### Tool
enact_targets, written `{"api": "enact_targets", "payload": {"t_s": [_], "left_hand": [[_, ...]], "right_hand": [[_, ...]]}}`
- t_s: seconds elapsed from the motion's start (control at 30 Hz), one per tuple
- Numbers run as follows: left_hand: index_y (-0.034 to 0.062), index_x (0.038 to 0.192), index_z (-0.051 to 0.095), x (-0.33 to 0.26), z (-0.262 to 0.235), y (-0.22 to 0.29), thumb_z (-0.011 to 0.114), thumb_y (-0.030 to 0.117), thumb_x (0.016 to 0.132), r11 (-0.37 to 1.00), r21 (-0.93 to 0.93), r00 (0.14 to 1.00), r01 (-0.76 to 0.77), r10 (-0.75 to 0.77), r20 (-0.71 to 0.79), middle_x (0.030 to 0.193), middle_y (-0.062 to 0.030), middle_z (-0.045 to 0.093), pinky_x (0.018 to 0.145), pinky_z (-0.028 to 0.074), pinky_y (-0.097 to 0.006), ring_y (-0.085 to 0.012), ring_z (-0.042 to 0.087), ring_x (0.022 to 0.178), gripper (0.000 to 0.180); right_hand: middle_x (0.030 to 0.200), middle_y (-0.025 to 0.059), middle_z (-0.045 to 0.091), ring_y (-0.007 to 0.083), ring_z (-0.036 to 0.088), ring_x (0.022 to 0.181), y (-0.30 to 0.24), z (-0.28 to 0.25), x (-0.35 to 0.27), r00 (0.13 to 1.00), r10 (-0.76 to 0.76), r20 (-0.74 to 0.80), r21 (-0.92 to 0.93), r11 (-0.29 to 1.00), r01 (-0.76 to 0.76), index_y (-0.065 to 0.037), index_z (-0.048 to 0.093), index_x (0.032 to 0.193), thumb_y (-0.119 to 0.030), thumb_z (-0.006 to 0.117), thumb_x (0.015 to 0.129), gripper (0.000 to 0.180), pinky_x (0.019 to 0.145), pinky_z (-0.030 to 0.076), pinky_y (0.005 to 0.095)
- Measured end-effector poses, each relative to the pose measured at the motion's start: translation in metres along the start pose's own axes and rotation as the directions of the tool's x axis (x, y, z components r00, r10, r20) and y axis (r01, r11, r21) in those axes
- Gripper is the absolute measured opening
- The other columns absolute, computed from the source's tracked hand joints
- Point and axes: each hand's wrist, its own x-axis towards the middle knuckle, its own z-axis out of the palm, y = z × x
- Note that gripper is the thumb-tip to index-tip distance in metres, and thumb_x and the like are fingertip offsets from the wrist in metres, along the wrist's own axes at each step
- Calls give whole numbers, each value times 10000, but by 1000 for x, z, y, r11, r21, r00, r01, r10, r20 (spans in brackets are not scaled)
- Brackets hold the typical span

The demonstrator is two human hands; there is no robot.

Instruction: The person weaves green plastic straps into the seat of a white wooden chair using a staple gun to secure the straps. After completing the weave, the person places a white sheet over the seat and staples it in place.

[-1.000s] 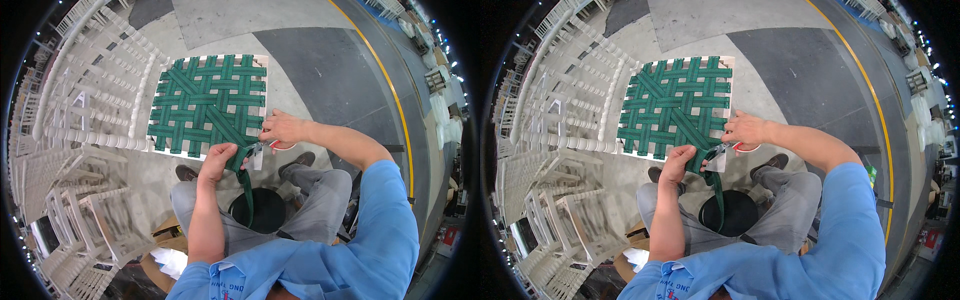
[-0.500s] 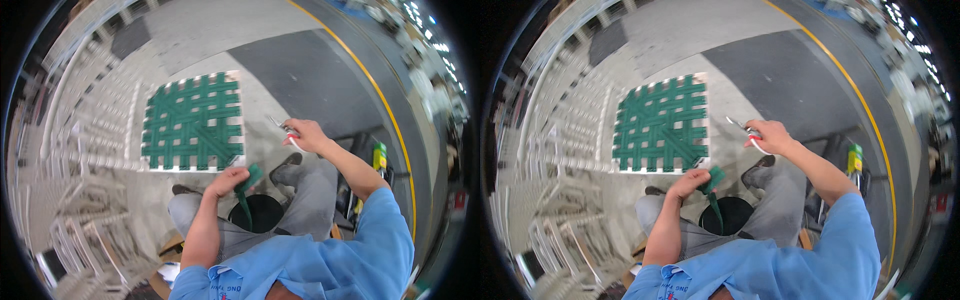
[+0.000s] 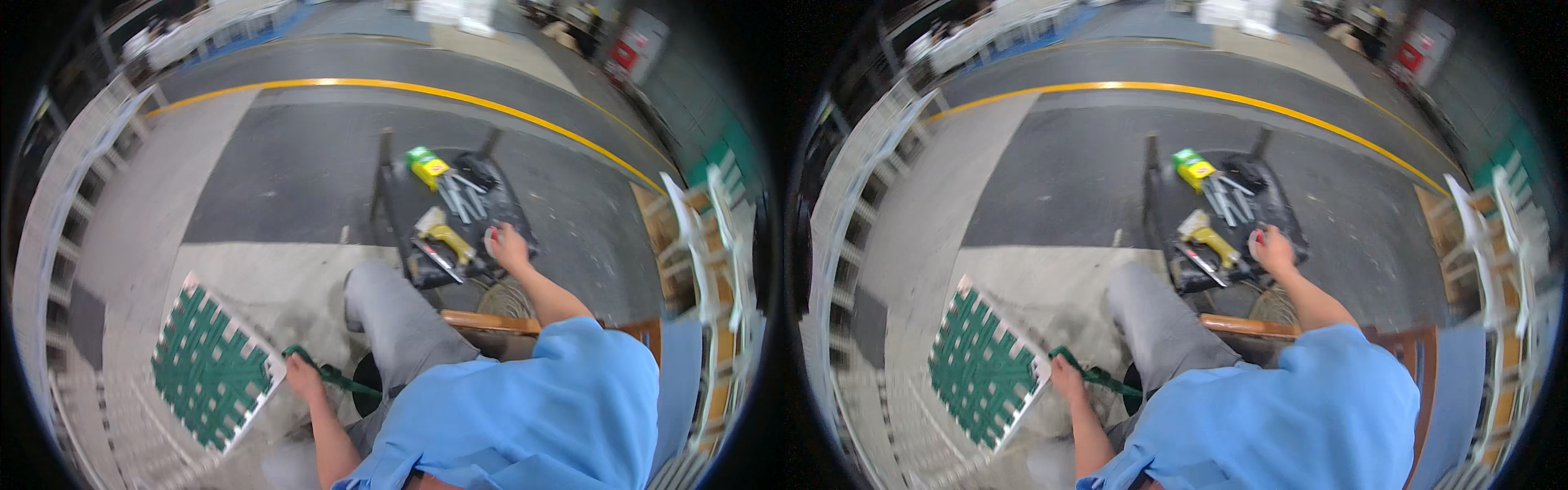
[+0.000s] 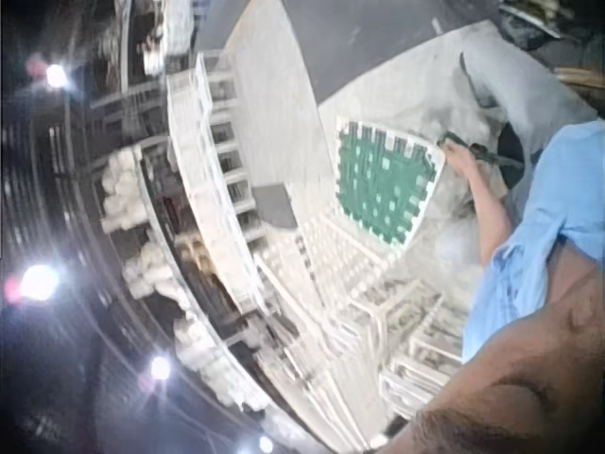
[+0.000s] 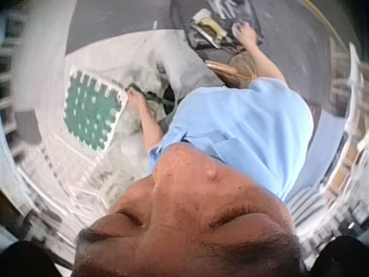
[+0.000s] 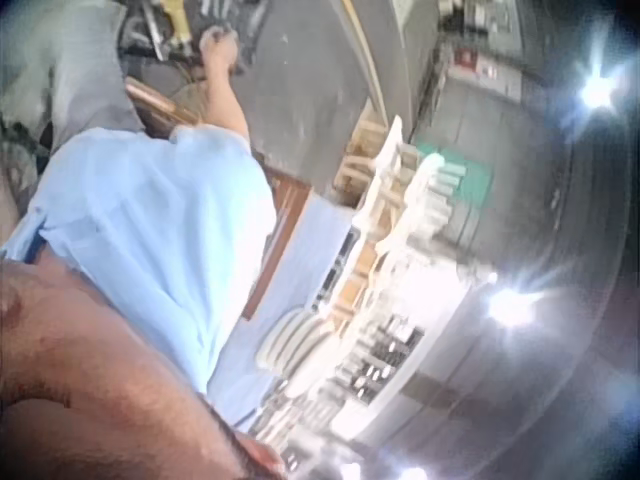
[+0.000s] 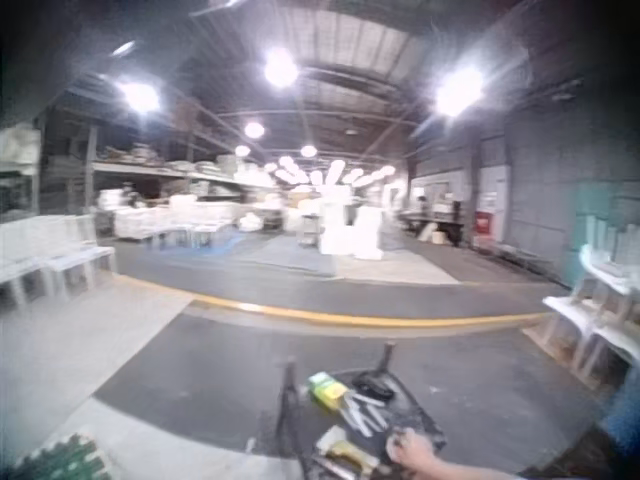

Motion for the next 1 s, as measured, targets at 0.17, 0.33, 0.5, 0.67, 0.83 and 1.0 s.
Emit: {"api": "enact_targets", "payload": {"t_s": [0.17,0.33,0.5,0.67,0.83,1.0], "left_hand": [[-6,1008,665,0,1,-13,441,333,1017,994,34,970,104,-94,-226,1006,-255,667,854,482,-478,-448,618,985,407],[-6,938,667,-17,-7,-14,469,303,1008,934,123,896,336,-277,-347,873,-195,695,749,483,-470,-379,652,825,373],[-25,960,663,-3,2,-29,516,225,1019,637,-734,585,235,-696,-416,862,-56,660,590,489,-319,-151,626,726,296],[1,1106,604,-9,-21,-29,452,215,1047,239,-969,461,-62,-855,-240,952,-69,650,677,519,-326,-187,640,801,269],[-17,1141,550,22,-16,5,402,213,1061,120,-972,605,-201,-766,-220,1009,-128,657,716,572,-388,-259,664,805,285],[-23,1088,577,7,-16,2,415,188,1058,185,-966,544,-181,-799,-255,971,-115,660,678,576,-375,-234,658,798,268]], "right_hand": [[1173,180,577,379,571,1096,-31,8,32,969,-247,13,-93,965,247,-62,643,1176,-231,743,813,413,947,468,438],[1158,202,585,384,590,1080,-127,65,105,910,-401,107,104,915,391,-38,626,1164,-178,726,837,369,921,471,444],[1060,169,667,311,670,930,-314,186,145,589,-789,174,460,595,660,-37,651,1142,-179,705,863,317,826,523,387],[1000,148,710,285,686,928,-500,288,7,129,-930,346,762,358,540,-56,670,1135,-249,685,891,311,824,531,367],[1057,157,713,313,679,987,-626,348,-85,2,-907,421,727,339,597,-81,694,1125,-455,568,942,435,872,519,399],[1070,183,704,352,662,1024,-642,376,-140,-137,-831,539,608,270,747,-81,705,1094,-580,467,953,570,900,503,427]]}}
